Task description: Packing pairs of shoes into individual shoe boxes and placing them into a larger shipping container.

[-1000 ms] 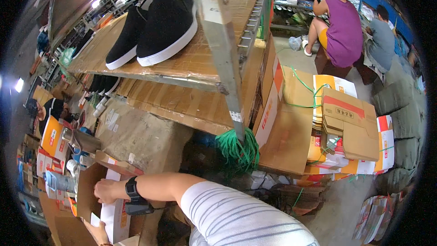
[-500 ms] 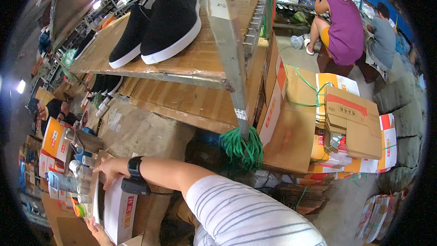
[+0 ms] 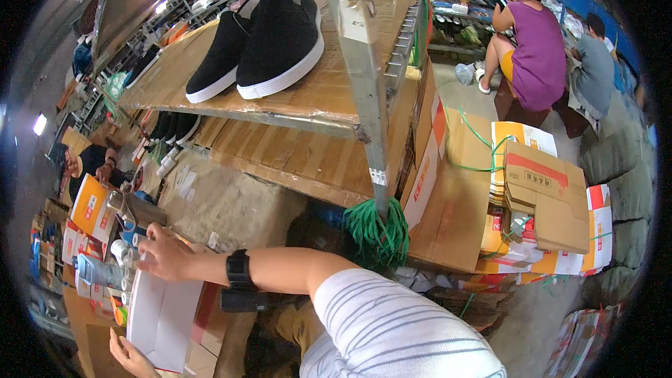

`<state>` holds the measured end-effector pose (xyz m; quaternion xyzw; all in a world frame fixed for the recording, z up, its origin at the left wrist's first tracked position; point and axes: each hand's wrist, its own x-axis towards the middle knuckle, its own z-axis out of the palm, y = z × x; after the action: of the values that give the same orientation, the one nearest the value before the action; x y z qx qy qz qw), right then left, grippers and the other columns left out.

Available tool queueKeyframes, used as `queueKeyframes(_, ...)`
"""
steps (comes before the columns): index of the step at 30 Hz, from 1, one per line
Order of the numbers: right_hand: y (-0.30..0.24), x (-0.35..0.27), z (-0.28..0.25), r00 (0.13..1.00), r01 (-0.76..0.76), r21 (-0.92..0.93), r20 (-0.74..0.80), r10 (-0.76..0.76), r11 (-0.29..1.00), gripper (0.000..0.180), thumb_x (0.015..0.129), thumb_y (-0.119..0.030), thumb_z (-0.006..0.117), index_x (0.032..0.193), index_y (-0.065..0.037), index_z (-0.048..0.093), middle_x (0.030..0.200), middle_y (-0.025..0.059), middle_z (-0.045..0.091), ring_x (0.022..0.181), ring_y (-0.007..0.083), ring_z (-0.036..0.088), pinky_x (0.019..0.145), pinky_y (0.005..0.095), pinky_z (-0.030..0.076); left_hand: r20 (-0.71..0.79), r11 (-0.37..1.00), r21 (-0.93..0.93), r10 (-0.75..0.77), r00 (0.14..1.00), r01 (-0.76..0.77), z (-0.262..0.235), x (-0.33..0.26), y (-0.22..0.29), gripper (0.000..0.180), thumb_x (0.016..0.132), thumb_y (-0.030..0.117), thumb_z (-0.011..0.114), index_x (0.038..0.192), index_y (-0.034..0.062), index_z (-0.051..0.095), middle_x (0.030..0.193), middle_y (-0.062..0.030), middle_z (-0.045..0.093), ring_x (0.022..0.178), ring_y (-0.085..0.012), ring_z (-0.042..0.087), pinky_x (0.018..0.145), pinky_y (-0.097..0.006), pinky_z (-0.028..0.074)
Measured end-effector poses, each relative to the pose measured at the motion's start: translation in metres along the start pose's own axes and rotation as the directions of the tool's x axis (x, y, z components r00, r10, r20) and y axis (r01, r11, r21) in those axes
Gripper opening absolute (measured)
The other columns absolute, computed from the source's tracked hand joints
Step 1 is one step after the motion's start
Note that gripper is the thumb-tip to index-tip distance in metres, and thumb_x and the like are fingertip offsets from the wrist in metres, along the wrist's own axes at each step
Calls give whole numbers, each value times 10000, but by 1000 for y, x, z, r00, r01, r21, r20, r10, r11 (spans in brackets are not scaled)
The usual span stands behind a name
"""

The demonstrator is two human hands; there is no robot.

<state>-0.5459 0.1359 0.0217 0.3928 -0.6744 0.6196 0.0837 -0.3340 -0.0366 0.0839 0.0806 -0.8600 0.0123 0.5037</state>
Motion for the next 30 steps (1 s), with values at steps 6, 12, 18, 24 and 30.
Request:
queueKeyframes(6,51,-33,29,972,37,112,-235,-10,993,166,884,-198,600,991,-78,563,1134,158,411,971,331,534,871,382,433,593,918,379,-142,793,-118,64,-73,-82,446,935,211,470,1330,5,445,1302,-220,480,1204,-346,455,1053,-421,318)
queueKeyframes(12,113,-59,-9,965,-244,43,-85,246,969,331,920,-346,502,973,-31,591,939,194,604,918,354,591,784,409,467,604,961,130,-271,749,243,54,-61,-40,499,911,250,529,1359,55,428,1300,-245,465,1174,-353,466,1019,-412,341)
queueKeyframes(18,187,-77,-22,849,-527,-58,-10,528,848,401,924,-430,476,1018,-41,501,826,215,622,808,386,609,715,450,462,250,908,418,-142,958,26,43,-67,-34,303,877,281,603,1163,190,648,879,-16,517,854,-202,524,751,-397,384)
queueKeyframes(24,186,-73,-26,852,-499,-145,97,514,855,430,918,-420,486,1043,-10,526,934,236,613,877,395,599,759,453,464,436,841,530,-385,814,114,74,-121,-30,309,898,232,574,1202,242,627,1026,10,524,1012,-199,485,841,-443,314)
queueKeyframes(30,152,-79,-22,841,-438,-408,128,526,801,559,880,-436,541,1188,29,491,1154,260,533,1060,401,538,910,450,435,401,991,115,-114,909,73,72,-86,53,390,917,183,541,1282,48,526,1263,-126,482,1185,-313,416,1000,-428,324)
